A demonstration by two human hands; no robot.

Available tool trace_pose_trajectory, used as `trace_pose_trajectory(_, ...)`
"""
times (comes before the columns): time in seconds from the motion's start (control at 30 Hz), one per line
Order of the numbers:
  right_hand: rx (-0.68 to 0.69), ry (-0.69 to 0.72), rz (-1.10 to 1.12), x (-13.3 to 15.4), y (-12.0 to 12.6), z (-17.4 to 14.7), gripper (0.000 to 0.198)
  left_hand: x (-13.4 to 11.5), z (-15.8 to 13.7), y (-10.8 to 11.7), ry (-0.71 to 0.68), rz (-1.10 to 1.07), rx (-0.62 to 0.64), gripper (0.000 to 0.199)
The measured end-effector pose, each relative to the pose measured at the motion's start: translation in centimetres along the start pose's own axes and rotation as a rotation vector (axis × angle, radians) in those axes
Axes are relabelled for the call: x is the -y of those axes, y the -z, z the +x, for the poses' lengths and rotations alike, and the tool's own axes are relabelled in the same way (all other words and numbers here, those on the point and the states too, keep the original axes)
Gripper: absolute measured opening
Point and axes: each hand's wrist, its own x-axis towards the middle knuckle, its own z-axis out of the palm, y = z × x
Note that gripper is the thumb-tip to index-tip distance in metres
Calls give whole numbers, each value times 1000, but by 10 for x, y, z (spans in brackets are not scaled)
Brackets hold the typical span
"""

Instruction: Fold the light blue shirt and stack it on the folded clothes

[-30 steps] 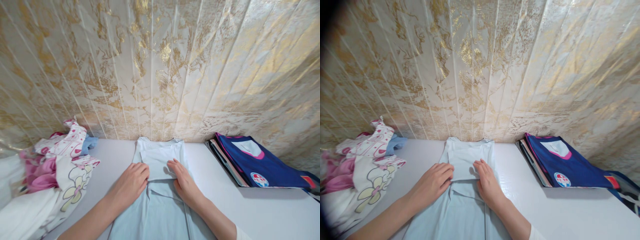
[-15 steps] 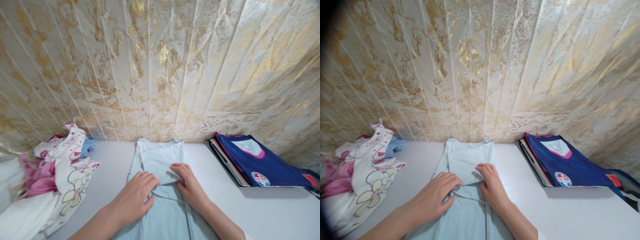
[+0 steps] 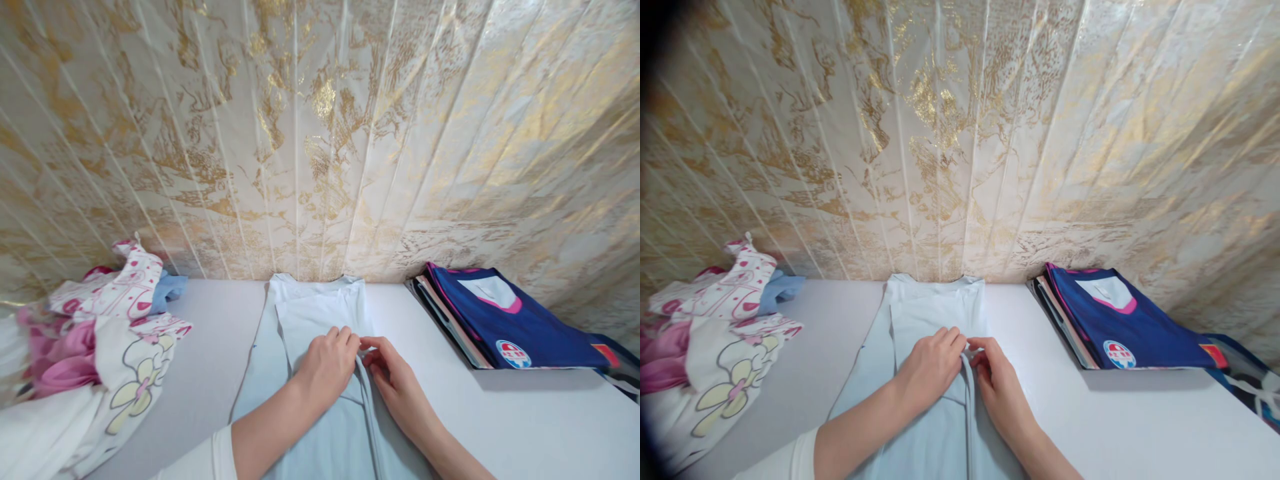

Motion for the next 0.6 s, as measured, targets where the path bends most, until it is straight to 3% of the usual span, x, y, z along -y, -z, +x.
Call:
trace_pose_trajectory(0.23,25,37,-60,8,-5,-1,43,2,-6,3,61,-96,-48,4)
trace_pose_trajectory(0.6,-4,79,-133,3,-5,-2,50,-6,-24,-4,55,-272,-45,6)
